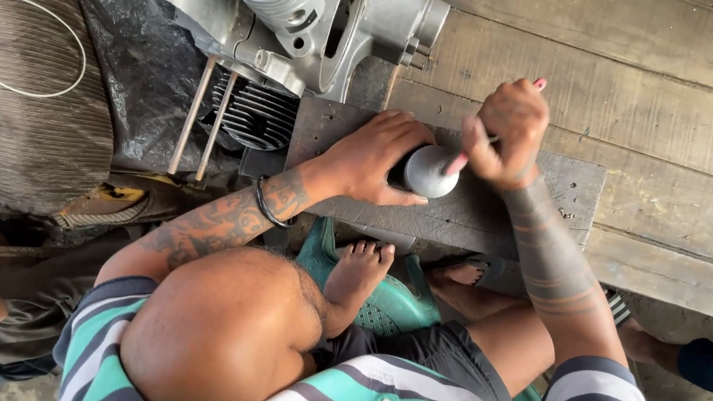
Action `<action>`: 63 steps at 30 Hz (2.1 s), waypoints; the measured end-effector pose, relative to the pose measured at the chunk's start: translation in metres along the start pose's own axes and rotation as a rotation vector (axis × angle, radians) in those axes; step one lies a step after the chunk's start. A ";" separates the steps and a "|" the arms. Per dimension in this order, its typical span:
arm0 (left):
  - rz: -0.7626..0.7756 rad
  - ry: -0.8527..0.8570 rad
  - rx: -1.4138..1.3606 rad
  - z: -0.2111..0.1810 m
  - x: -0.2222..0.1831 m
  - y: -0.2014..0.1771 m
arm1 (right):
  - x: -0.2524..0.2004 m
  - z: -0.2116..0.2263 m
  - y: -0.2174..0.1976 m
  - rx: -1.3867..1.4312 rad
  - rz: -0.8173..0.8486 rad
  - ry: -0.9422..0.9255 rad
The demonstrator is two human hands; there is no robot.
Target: A person is manually sanding the outer surface of a motorcycle piston using a piece of sandpaper to smooth the finish.
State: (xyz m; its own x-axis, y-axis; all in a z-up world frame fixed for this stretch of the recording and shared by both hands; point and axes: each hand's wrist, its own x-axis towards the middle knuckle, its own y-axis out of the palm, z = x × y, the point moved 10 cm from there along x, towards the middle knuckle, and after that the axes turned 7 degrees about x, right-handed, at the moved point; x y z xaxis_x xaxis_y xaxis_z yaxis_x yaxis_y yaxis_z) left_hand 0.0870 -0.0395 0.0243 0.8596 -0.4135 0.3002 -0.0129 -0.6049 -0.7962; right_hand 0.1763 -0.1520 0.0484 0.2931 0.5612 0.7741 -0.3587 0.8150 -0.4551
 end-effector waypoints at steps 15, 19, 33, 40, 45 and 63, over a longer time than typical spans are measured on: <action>0.066 -0.026 -0.055 -0.005 0.004 -0.004 | 0.027 0.045 0.011 -0.138 0.052 -0.111; 0.005 0.022 -0.037 -0.005 0.000 -0.007 | 0.021 0.020 -0.002 -0.188 0.006 -0.003; 0.023 0.020 -0.047 -0.003 -0.002 -0.005 | 0.022 0.028 0.001 -0.152 0.024 -0.034; 0.025 0.036 -0.015 -0.004 -0.002 -0.004 | 0.018 0.019 -0.003 -0.218 0.004 -0.054; 0.037 0.032 -0.045 -0.007 0.000 -0.006 | 0.027 0.042 -0.002 -0.187 0.041 -0.097; 0.070 0.019 -0.021 -0.001 -0.004 0.003 | 0.003 -0.003 -0.010 -0.200 0.035 0.030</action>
State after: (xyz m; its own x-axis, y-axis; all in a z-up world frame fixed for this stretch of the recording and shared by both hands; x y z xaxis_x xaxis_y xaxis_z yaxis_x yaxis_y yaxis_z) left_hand 0.0831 -0.0404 0.0213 0.8462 -0.4681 0.2547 -0.0831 -0.5880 -0.8046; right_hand 0.1834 -0.1581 0.0543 0.3104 0.5915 0.7442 -0.1871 0.8055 -0.5622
